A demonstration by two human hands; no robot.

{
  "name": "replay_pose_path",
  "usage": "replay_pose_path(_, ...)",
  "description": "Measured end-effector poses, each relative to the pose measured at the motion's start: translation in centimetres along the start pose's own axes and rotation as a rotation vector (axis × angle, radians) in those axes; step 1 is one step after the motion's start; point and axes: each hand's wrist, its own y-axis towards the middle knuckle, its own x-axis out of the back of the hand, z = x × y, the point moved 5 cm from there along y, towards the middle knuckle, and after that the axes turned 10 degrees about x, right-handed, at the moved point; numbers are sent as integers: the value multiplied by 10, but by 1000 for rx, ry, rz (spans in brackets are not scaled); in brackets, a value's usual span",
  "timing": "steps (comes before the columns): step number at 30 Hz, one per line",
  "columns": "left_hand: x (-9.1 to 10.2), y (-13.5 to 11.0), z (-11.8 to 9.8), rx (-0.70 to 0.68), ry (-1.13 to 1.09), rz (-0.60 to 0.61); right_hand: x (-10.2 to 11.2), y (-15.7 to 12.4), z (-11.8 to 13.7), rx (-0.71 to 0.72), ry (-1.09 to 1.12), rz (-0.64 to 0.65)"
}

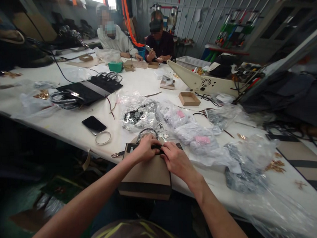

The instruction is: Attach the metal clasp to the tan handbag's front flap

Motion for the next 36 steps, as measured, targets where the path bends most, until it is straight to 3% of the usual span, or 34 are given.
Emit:
replay_pose_path(12,-1,2,-1,5,20,-10,-5,-2,-9,46,77,-54)
replay_pose_path(15,0,0,-3,7,41,-3,-1,-3,-13,-20,144,-68)
replay_pose_path(20,2,-2,-3,9,43,-3,4,-13,-22,-245,453,-190)
replay_pose_path(26,4,-3,-5,24,42,9,-11,-25,-25,-507,564,-259)
replay_pose_path(36,3,-3,-5,20,46,17,-12,-17,-27,-483,418,-294)
